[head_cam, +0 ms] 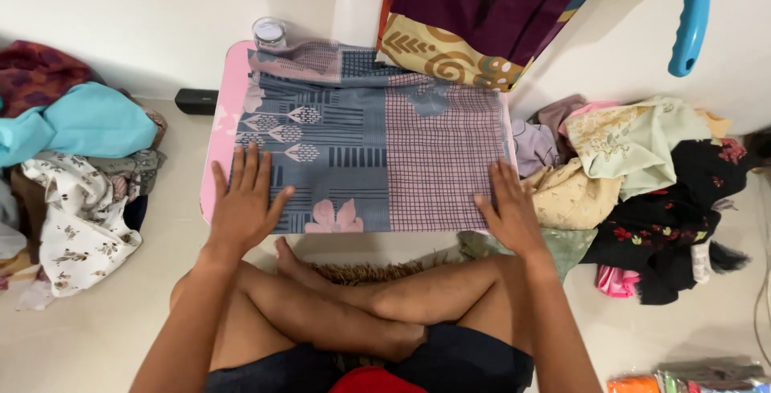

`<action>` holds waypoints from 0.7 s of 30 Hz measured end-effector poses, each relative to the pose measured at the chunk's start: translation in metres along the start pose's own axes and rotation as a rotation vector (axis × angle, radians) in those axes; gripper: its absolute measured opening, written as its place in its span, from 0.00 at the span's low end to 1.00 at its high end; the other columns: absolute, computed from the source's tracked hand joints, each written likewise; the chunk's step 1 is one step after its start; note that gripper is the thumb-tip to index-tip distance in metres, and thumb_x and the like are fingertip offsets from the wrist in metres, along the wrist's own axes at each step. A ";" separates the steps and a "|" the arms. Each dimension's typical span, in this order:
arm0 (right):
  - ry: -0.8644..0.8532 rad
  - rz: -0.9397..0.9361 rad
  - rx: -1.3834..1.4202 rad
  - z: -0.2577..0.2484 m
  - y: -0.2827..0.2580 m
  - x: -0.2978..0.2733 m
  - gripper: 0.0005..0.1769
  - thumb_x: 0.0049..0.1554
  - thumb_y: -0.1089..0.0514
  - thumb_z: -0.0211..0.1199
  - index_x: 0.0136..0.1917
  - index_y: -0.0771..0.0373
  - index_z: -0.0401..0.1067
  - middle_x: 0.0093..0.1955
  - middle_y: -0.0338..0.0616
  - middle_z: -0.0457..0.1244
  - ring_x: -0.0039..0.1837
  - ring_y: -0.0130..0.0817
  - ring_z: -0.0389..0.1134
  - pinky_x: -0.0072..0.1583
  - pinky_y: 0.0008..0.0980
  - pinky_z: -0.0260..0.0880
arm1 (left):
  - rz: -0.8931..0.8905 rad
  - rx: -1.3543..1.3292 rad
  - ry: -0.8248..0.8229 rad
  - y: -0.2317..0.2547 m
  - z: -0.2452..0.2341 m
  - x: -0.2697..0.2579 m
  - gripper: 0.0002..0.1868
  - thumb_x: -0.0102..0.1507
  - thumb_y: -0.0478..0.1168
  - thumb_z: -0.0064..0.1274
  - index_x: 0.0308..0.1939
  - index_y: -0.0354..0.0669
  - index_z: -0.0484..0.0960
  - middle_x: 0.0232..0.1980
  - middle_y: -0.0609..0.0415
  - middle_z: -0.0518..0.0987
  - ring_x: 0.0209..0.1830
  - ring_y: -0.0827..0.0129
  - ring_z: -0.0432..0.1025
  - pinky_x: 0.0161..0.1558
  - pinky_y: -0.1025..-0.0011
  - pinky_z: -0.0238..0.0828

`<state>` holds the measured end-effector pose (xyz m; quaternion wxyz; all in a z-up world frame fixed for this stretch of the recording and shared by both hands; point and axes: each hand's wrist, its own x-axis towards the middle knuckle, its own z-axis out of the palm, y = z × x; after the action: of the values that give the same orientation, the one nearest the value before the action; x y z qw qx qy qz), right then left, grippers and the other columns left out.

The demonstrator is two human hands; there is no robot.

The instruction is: Folding a patterned hijab on a small table and cleaning it with a lint roller

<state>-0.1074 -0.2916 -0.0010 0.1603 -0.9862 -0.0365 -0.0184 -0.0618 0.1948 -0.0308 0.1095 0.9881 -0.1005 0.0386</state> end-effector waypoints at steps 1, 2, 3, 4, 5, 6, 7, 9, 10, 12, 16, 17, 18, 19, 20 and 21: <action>0.008 -0.007 -0.001 -0.002 0.000 -0.010 0.43 0.67 0.35 0.45 0.84 0.63 0.47 0.85 0.61 0.42 0.84 0.62 0.40 0.78 0.68 0.33 | -0.001 0.002 0.011 -0.005 -0.002 -0.009 0.45 0.71 0.72 0.24 0.81 0.45 0.56 0.85 0.46 0.50 0.86 0.51 0.39 0.80 0.39 0.22; 0.047 -0.090 -0.058 -0.004 0.001 -0.020 0.54 0.57 0.27 0.52 0.85 0.59 0.46 0.86 0.58 0.41 0.84 0.61 0.39 0.77 0.68 0.33 | 0.143 0.020 0.117 -0.011 -0.004 -0.017 0.50 0.66 0.75 0.29 0.80 0.43 0.56 0.84 0.43 0.52 0.85 0.48 0.42 0.80 0.40 0.28; 0.084 -0.171 -0.116 -0.006 0.002 -0.030 0.65 0.47 0.20 0.60 0.85 0.54 0.45 0.86 0.55 0.41 0.84 0.60 0.39 0.77 0.69 0.33 | 0.286 0.038 0.223 -0.016 -0.005 -0.026 0.55 0.61 0.78 0.34 0.80 0.41 0.57 0.83 0.40 0.54 0.84 0.45 0.45 0.79 0.40 0.35; 0.091 -0.177 -0.118 0.004 0.010 -0.029 0.65 0.47 0.20 0.60 0.85 0.54 0.45 0.86 0.55 0.41 0.84 0.60 0.39 0.77 0.69 0.33 | 0.284 0.041 0.232 -0.017 -0.008 -0.026 0.55 0.61 0.78 0.34 0.80 0.41 0.57 0.83 0.40 0.54 0.84 0.45 0.45 0.79 0.40 0.35; 0.123 -0.235 -0.199 0.015 0.017 -0.036 0.61 0.48 0.22 0.61 0.84 0.51 0.49 0.85 0.50 0.44 0.84 0.54 0.42 0.78 0.65 0.35 | 0.362 0.085 0.238 -0.018 -0.010 -0.034 0.58 0.54 0.75 0.42 0.80 0.43 0.56 0.83 0.43 0.55 0.84 0.48 0.47 0.80 0.42 0.35; 0.156 -0.292 -0.279 0.027 0.025 -0.044 0.57 0.49 0.24 0.62 0.83 0.48 0.53 0.85 0.45 0.48 0.84 0.48 0.46 0.79 0.62 0.38 | 0.441 0.128 0.244 -0.019 -0.011 -0.042 0.62 0.47 0.72 0.50 0.80 0.45 0.56 0.83 0.46 0.56 0.83 0.51 0.48 0.81 0.43 0.35; 0.152 -0.293 -0.278 0.028 0.024 -0.047 0.57 0.49 0.24 0.62 0.83 0.48 0.53 0.85 0.45 0.48 0.84 0.48 0.46 0.79 0.62 0.38 | 0.438 0.128 0.241 -0.024 -0.006 -0.045 0.62 0.47 0.72 0.50 0.80 0.45 0.56 0.83 0.46 0.56 0.83 0.51 0.48 0.81 0.43 0.35; 0.286 -0.339 -0.316 0.030 0.023 -0.048 0.44 0.52 0.53 0.64 0.80 0.48 0.59 0.82 0.41 0.54 0.80 0.43 0.54 0.79 0.57 0.45 | 0.489 0.222 0.328 -0.036 0.004 -0.047 0.47 0.56 0.50 0.53 0.80 0.45 0.58 0.81 0.46 0.60 0.81 0.52 0.54 0.80 0.46 0.43; 0.291 -0.343 -0.316 0.031 0.024 -0.047 0.44 0.52 0.53 0.64 0.80 0.48 0.59 0.82 0.41 0.54 0.80 0.43 0.54 0.79 0.57 0.45 | 0.487 0.226 0.333 -0.037 0.000 -0.049 0.47 0.56 0.50 0.53 0.80 0.45 0.58 0.81 0.46 0.60 0.81 0.52 0.54 0.80 0.46 0.43; 0.339 -0.420 -0.352 0.033 0.027 -0.053 0.45 0.48 0.56 0.63 0.79 0.49 0.61 0.81 0.41 0.55 0.79 0.42 0.57 0.78 0.53 0.50 | 0.525 0.228 0.384 -0.036 -0.006 -0.056 0.40 0.62 0.46 0.46 0.79 0.44 0.60 0.80 0.46 0.62 0.80 0.53 0.56 0.80 0.47 0.44; 0.370 -0.428 -0.372 0.029 0.024 -0.066 0.42 0.50 0.59 0.59 0.78 0.47 0.63 0.80 0.39 0.58 0.77 0.40 0.59 0.77 0.53 0.53 | 0.551 0.259 0.393 -0.035 -0.027 -0.070 0.35 0.64 0.41 0.44 0.78 0.45 0.62 0.77 0.49 0.66 0.78 0.56 0.59 0.80 0.50 0.48; 0.384 -0.433 -0.374 0.028 0.023 -0.068 0.40 0.51 0.61 0.57 0.77 0.47 0.65 0.79 0.37 0.58 0.77 0.38 0.60 0.77 0.51 0.53 | 0.561 0.257 0.382 -0.034 -0.029 -0.073 0.35 0.63 0.37 0.43 0.76 0.43 0.63 0.76 0.49 0.67 0.78 0.56 0.60 0.80 0.49 0.47; 0.399 -0.438 -0.376 0.026 0.023 -0.071 0.38 0.51 0.62 0.55 0.76 0.46 0.66 0.78 0.35 0.59 0.76 0.35 0.61 0.77 0.49 0.54 | 0.571 0.254 0.371 -0.033 -0.032 -0.076 0.35 0.62 0.33 0.42 0.75 0.42 0.65 0.75 0.48 0.68 0.77 0.56 0.61 0.81 0.48 0.46; 0.399 -0.438 -0.378 0.020 0.021 -0.074 0.38 0.51 0.62 0.55 0.76 0.46 0.66 0.78 0.35 0.59 0.76 0.35 0.61 0.77 0.49 0.54 | 0.570 0.253 0.373 -0.033 -0.035 -0.080 0.35 0.62 0.33 0.42 0.75 0.42 0.65 0.75 0.48 0.68 0.77 0.56 0.61 0.81 0.48 0.46; 0.352 -0.431 -0.323 0.013 0.018 -0.077 0.38 0.51 0.64 0.55 0.75 0.47 0.67 0.77 0.36 0.61 0.76 0.36 0.62 0.77 0.49 0.55 | 0.577 0.229 0.361 -0.034 -0.038 -0.084 0.34 0.62 0.34 0.41 0.75 0.43 0.65 0.75 0.49 0.68 0.77 0.57 0.61 0.81 0.50 0.45; 0.307 -0.420 -0.269 0.006 0.016 -0.082 0.38 0.51 0.65 0.55 0.74 0.49 0.67 0.76 0.37 0.62 0.75 0.37 0.63 0.76 0.49 0.56 | 0.589 0.206 0.350 -0.033 -0.041 -0.086 0.34 0.62 0.34 0.39 0.75 0.44 0.65 0.76 0.51 0.68 0.77 0.59 0.61 0.81 0.51 0.45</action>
<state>-0.1875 -0.3100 -0.0153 0.0244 -0.9552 -0.2122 -0.2047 -0.1412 0.2524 -0.0065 0.0092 0.9010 -0.3562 0.2473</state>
